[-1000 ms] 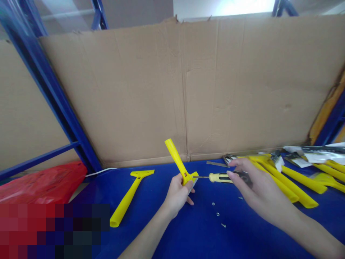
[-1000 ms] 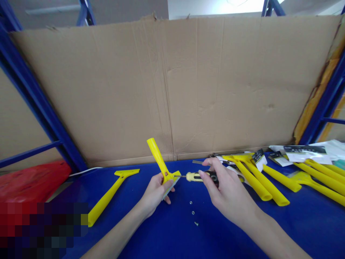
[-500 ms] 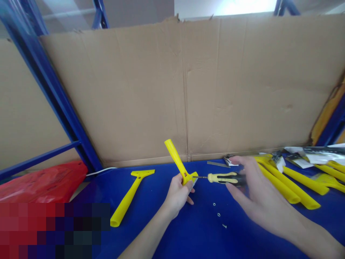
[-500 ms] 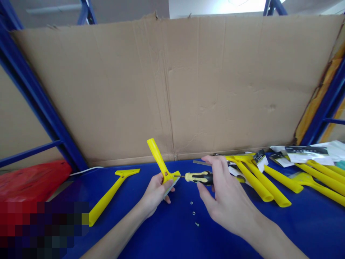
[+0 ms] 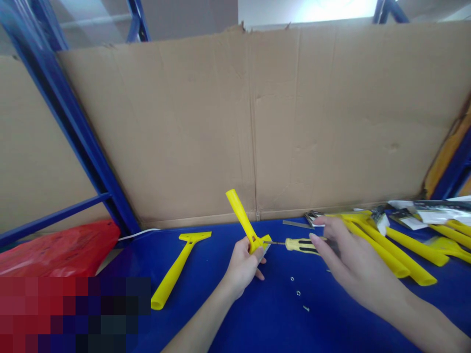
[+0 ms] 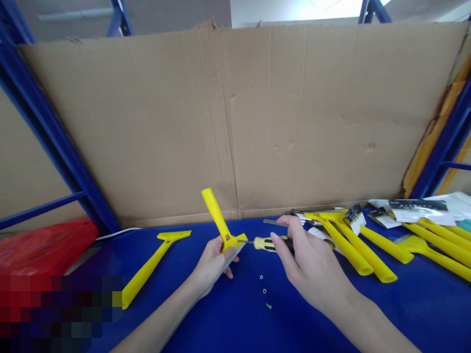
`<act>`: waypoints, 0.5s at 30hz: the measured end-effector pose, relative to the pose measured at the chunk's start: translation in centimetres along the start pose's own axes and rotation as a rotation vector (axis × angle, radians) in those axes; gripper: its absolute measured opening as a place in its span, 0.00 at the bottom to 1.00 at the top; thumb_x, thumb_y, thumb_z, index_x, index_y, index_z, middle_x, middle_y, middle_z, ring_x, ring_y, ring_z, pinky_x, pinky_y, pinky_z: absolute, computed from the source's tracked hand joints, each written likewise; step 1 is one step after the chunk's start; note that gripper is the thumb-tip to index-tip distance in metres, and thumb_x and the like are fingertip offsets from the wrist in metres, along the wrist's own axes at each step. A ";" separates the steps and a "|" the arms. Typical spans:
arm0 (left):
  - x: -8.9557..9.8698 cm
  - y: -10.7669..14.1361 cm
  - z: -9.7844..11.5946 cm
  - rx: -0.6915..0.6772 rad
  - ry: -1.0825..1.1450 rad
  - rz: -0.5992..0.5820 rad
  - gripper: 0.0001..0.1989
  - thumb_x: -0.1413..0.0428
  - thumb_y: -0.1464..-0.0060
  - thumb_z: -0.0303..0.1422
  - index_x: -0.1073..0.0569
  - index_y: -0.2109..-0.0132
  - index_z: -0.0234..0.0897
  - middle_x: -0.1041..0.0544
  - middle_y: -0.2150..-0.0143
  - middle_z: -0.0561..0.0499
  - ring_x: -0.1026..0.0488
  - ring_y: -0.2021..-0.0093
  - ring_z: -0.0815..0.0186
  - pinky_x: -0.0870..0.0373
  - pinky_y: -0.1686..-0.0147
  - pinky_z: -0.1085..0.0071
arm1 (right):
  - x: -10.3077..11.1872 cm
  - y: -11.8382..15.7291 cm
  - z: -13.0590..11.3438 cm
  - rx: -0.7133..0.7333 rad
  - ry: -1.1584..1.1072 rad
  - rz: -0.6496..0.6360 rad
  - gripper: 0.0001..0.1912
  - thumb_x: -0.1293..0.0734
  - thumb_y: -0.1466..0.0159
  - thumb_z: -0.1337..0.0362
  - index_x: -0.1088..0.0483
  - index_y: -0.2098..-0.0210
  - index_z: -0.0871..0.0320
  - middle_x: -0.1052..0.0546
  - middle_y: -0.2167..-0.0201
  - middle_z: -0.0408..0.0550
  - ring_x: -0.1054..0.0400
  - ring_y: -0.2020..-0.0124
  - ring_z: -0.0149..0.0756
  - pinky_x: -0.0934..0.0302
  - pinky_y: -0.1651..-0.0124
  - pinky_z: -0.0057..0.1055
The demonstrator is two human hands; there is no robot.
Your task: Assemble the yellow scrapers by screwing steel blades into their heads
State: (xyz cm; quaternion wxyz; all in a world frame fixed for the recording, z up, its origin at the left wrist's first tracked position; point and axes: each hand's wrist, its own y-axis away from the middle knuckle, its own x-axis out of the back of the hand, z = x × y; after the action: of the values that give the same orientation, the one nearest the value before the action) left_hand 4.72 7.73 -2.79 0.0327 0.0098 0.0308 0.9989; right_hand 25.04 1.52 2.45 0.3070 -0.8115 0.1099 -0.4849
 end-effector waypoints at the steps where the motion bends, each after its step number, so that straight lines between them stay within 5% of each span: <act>1: 0.0 0.0 0.0 -0.002 0.000 0.001 0.10 0.41 0.53 0.28 0.32 0.62 0.32 0.30 0.70 0.49 0.30 0.72 0.67 0.37 0.91 0.81 | 0.0 0.0 0.0 -0.011 0.016 0.004 0.18 0.45 0.34 0.53 0.41 0.51 0.58 0.25 0.69 0.51 0.27 0.70 0.42 0.34 0.70 0.35; 5: 0.0 0.0 0.0 -0.005 -0.028 -0.011 0.08 0.45 0.50 0.25 0.32 0.61 0.31 0.31 0.69 0.49 0.29 0.71 0.67 0.36 0.91 0.81 | 0.0 -0.1 -0.1 0.043 -0.085 0.000 0.23 0.42 0.36 0.55 0.47 0.45 0.58 0.28 0.56 0.57 0.28 0.63 0.41 0.33 0.67 0.32; 10: 0.0 0.1 0.1 -0.006 -0.072 -0.024 0.07 0.48 0.48 0.23 0.33 0.60 0.31 0.32 0.69 0.49 0.30 0.71 0.68 0.36 0.91 0.82 | 0.0 0.0 -0.4 -0.032 0.009 0.012 0.18 0.45 0.34 0.54 0.41 0.51 0.58 0.25 0.70 0.50 0.27 0.70 0.43 0.34 0.70 0.35; 15: 0.1 0.1 0.2 -0.004 -0.073 -0.017 0.07 0.48 0.48 0.23 0.33 0.60 0.31 0.32 0.69 0.50 0.30 0.71 0.68 0.36 0.91 0.82 | 0.1 0.0 -0.6 0.063 -0.083 0.017 0.23 0.42 0.37 0.57 0.47 0.45 0.59 0.28 0.54 0.58 0.28 0.62 0.41 0.32 0.66 0.32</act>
State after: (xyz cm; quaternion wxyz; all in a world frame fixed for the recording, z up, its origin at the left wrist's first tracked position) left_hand 4.65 7.68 -2.61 0.0421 0.0460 0.0276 0.9977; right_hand 24.65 1.20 2.72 0.3407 -0.8199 0.0885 -0.4516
